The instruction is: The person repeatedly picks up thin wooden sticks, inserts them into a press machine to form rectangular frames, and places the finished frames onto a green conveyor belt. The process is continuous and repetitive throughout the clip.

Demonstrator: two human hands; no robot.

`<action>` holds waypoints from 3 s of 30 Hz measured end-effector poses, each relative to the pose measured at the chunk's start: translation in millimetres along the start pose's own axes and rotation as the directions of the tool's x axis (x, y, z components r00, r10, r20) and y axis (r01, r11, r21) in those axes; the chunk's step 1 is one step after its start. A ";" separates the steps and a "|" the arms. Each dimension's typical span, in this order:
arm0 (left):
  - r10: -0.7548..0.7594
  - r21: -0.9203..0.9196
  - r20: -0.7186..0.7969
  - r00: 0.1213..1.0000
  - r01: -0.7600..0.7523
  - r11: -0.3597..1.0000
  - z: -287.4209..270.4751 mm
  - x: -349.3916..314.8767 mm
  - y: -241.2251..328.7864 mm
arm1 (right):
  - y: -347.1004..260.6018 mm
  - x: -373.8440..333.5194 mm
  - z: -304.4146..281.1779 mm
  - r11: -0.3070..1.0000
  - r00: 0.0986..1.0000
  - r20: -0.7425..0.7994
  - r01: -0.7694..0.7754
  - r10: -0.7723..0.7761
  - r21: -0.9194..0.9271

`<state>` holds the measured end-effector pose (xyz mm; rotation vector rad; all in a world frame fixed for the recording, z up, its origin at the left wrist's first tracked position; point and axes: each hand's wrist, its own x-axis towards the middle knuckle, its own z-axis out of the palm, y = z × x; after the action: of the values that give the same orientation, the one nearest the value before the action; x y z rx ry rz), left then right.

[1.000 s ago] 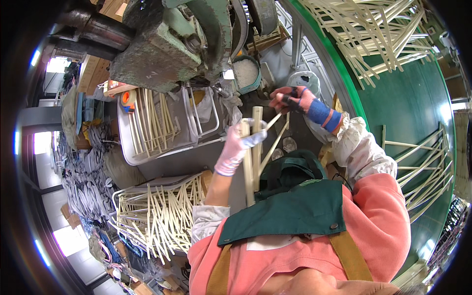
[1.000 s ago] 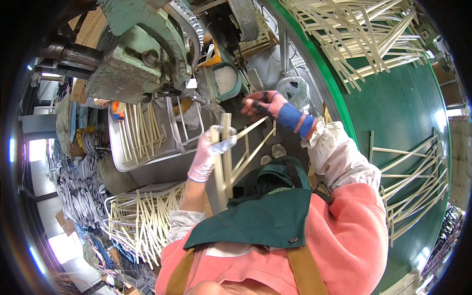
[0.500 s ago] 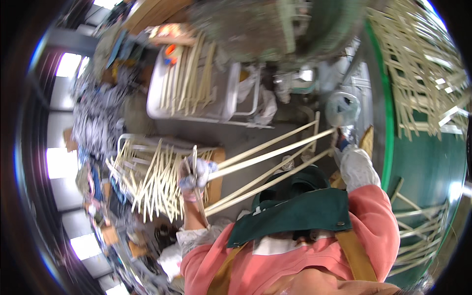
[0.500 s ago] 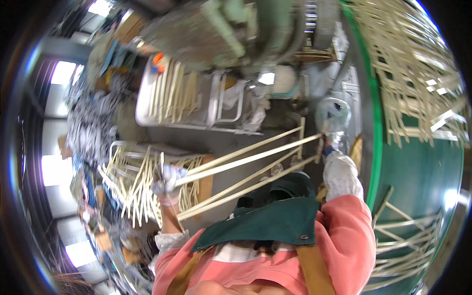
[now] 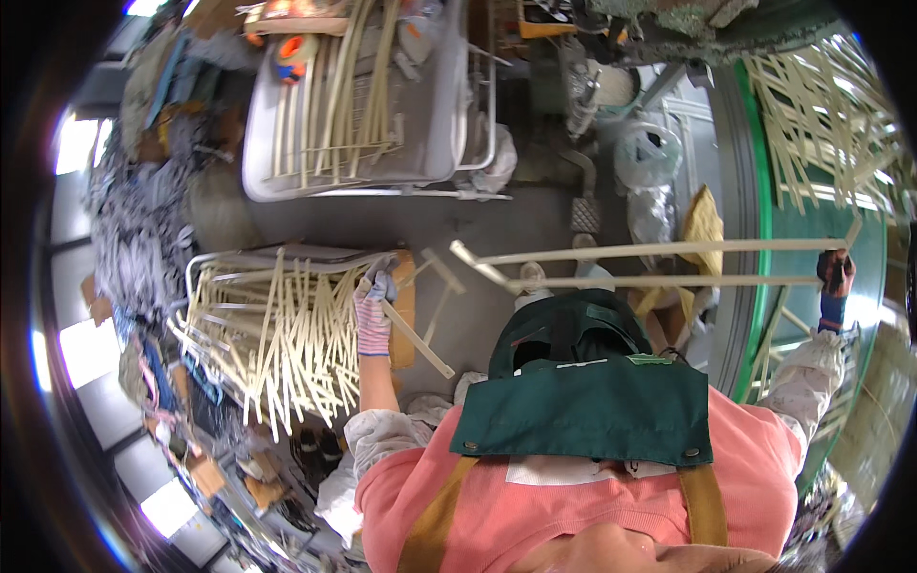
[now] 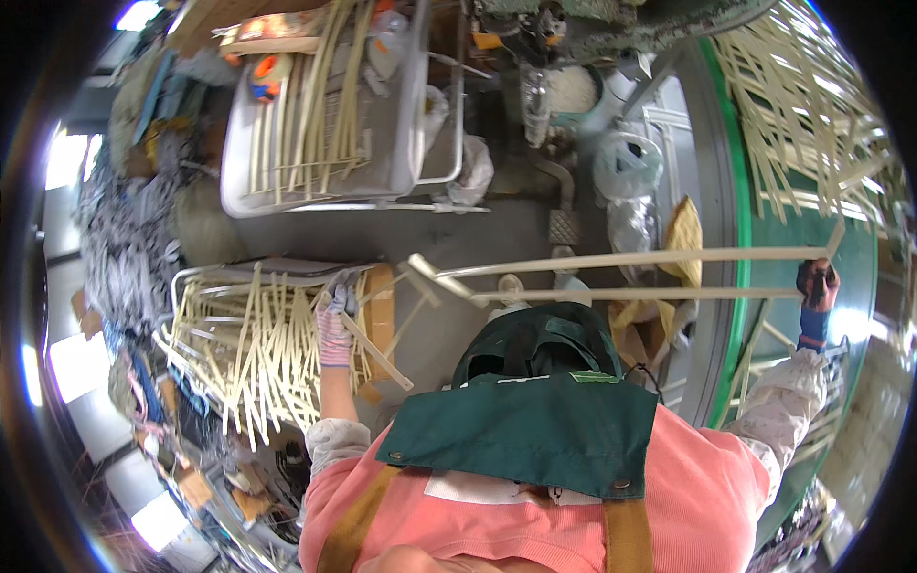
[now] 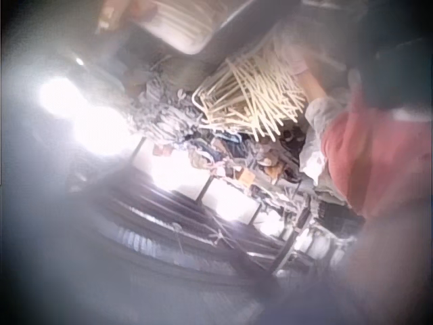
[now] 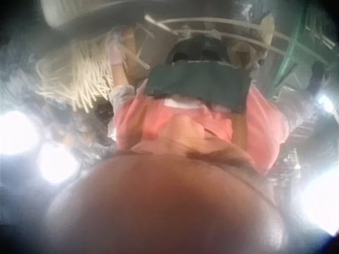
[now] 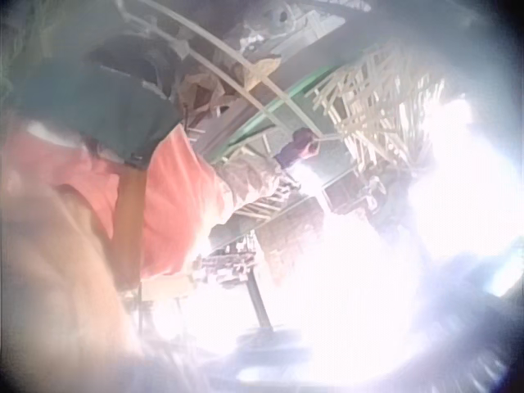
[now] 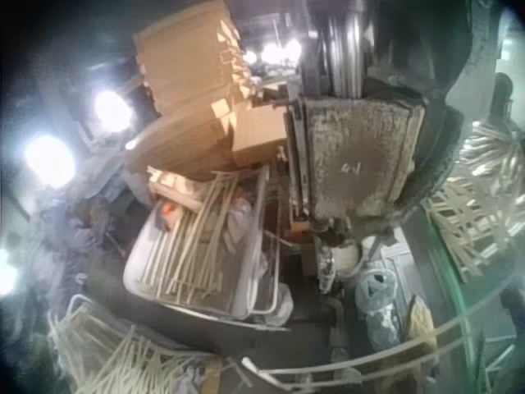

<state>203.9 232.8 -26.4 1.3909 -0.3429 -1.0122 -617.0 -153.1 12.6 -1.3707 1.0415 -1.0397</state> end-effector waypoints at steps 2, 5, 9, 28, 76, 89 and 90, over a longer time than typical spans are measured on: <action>-0.072 0.068 -0.047 0.996 0.075 0.995 -12.8 7.2 -19.6 | -40.5 -16.1 62.5 0.990 0.998 0.064 0.000 0.010 -0.142; -0.078 0.279 -0.031 0.996 0.084 0.957 -15.8 7.1 -34.1 | -5.5 -30.4 199.1 0.881 0.995 0.047 -0.061 0.093 -0.469; -0.134 0.465 -0.092 0.987 0.162 0.870 -1.0 2.7 -37.3 | 120.8 -32.1 322.2 0.501 0.872 0.404 0.228 0.276 -0.835; -0.449 0.539 0.305 0.840 0.237 0.808 135.0 21.9 -60.5 | 311.9 -67.1 276.9 0.510 0.664 0.739 0.597 0.119 -0.619; -0.446 0.507 0.322 0.836 0.245 0.826 242.7 30.4 -108.9 | 307.0 -71.3 200.9 0.324 0.602 0.762 0.691 0.237 -0.647; -0.435 0.507 0.306 0.847 0.242 0.827 179.2 16.7 -95.8 | 313.8 -143.6 256.9 0.332 0.713 0.610 0.514 0.346 -0.791; -0.427 0.503 0.303 0.852 0.237 0.831 168.4 14.9 -98.1 | 312.7 -136.7 278.9 0.332 0.748 0.584 0.489 0.317 -0.807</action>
<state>51.1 126.3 -85.6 1.6913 -0.6903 -1.6055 -389.6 31.4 -316.9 -2.5564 0.9886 0.2813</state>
